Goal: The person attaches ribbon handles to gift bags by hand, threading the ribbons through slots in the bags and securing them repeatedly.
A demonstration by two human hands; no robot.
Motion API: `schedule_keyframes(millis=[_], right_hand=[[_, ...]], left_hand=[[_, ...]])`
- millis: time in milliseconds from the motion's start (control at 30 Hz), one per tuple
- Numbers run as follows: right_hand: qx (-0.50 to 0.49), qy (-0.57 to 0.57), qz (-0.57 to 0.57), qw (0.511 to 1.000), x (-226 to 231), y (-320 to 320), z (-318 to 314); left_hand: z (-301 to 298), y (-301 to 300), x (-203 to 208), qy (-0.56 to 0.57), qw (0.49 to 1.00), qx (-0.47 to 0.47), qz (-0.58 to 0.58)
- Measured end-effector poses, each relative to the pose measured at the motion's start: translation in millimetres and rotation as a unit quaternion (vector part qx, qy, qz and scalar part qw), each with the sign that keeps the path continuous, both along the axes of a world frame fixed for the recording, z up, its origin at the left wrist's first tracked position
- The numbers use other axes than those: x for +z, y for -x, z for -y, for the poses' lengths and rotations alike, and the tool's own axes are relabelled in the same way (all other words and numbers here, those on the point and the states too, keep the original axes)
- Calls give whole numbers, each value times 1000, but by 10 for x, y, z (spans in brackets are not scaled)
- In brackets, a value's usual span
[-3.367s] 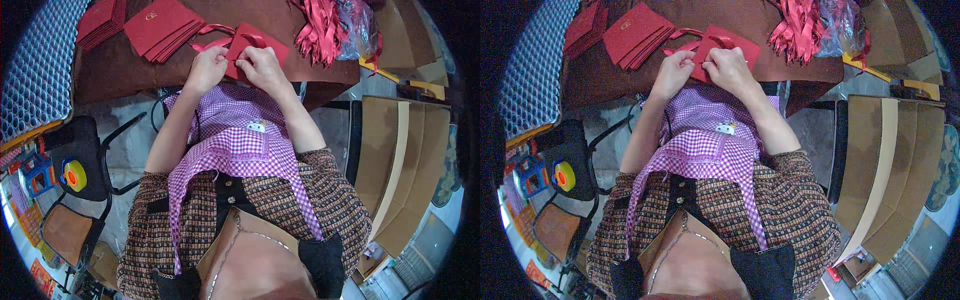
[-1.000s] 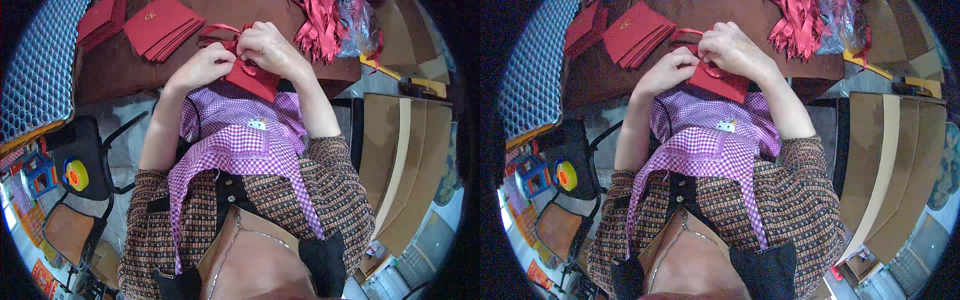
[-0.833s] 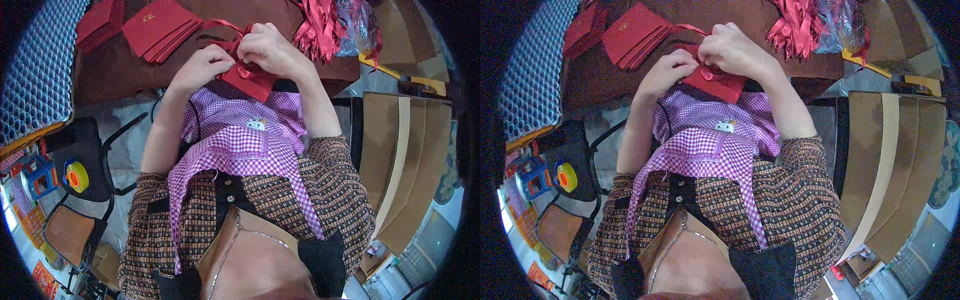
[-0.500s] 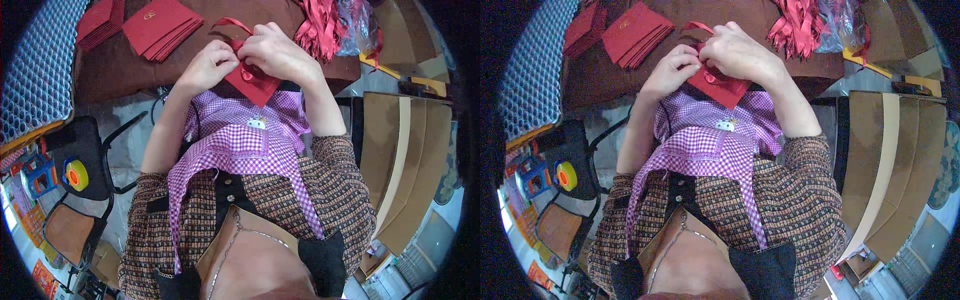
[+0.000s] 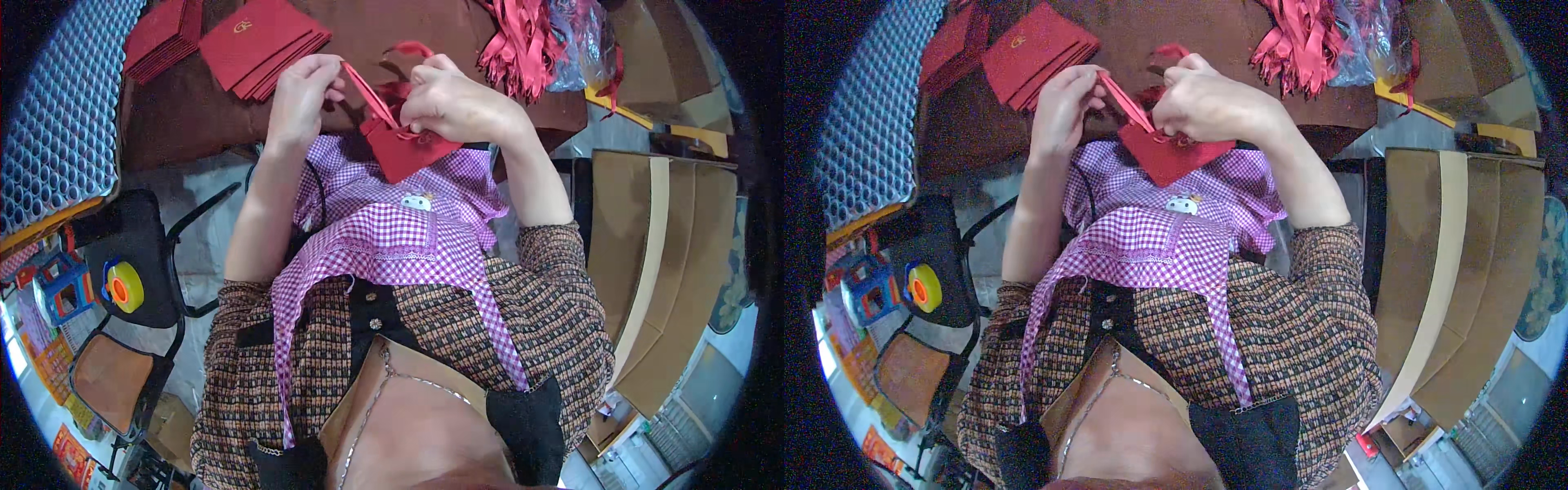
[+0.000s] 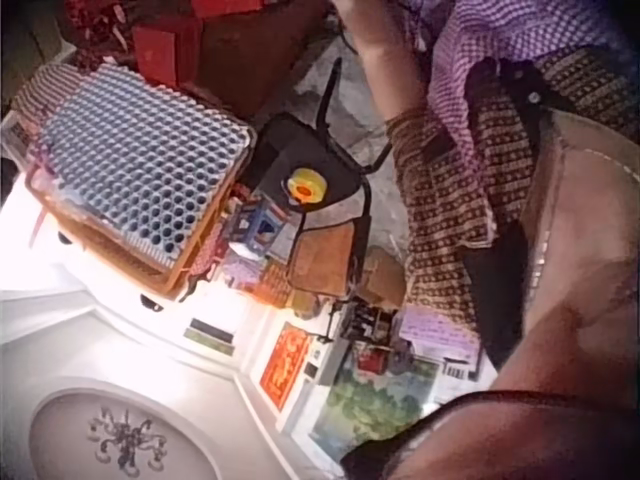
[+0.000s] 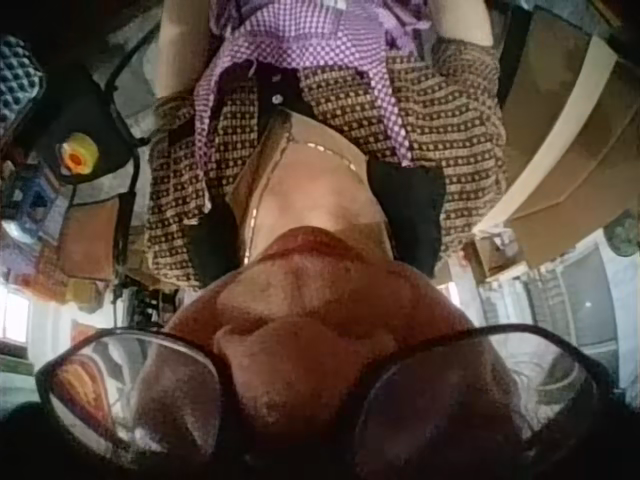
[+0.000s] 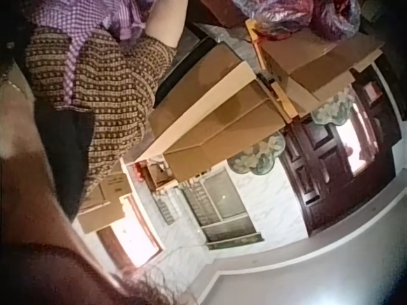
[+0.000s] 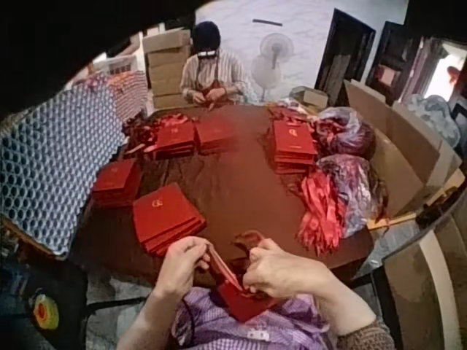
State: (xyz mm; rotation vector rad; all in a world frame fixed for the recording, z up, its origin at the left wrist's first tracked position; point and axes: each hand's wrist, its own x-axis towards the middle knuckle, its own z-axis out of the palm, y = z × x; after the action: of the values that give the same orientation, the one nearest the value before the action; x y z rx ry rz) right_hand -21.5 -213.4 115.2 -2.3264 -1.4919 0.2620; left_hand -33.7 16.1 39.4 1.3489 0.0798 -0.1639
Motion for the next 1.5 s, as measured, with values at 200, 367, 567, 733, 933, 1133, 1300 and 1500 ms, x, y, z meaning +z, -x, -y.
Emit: schedule_keyframes(millis=[200,367,567,733,933,1133,1300,1500], right_hand=[[-8,-27,-18,999,-26,-78,114],[-45,-20,-56,997,-72,-138,172],[-139,-85,-30,986,-112,-238,198],[-172,-133,-73,973,-170,-190,107],[-237,-116,-82,961,-162,-325,46],[-278,-186,-213,918,-246,-320,-134],[-313,-184,-163,917,-261,-358,-51],[-418,-158,-124,886,-200,-452,460]], left_hand=[[28,57,-40,116,986,115,-42],[36,71,-114,144,981,107,-75],[89,261,-132,116,985,9,-131],[298,409,-6,97,980,-170,-20],[294,450,37,20,985,-167,-24],[346,493,70,64,986,-152,-17],[295,460,44,105,984,-139,-41],[238,466,-23,151,985,-80,-17]])
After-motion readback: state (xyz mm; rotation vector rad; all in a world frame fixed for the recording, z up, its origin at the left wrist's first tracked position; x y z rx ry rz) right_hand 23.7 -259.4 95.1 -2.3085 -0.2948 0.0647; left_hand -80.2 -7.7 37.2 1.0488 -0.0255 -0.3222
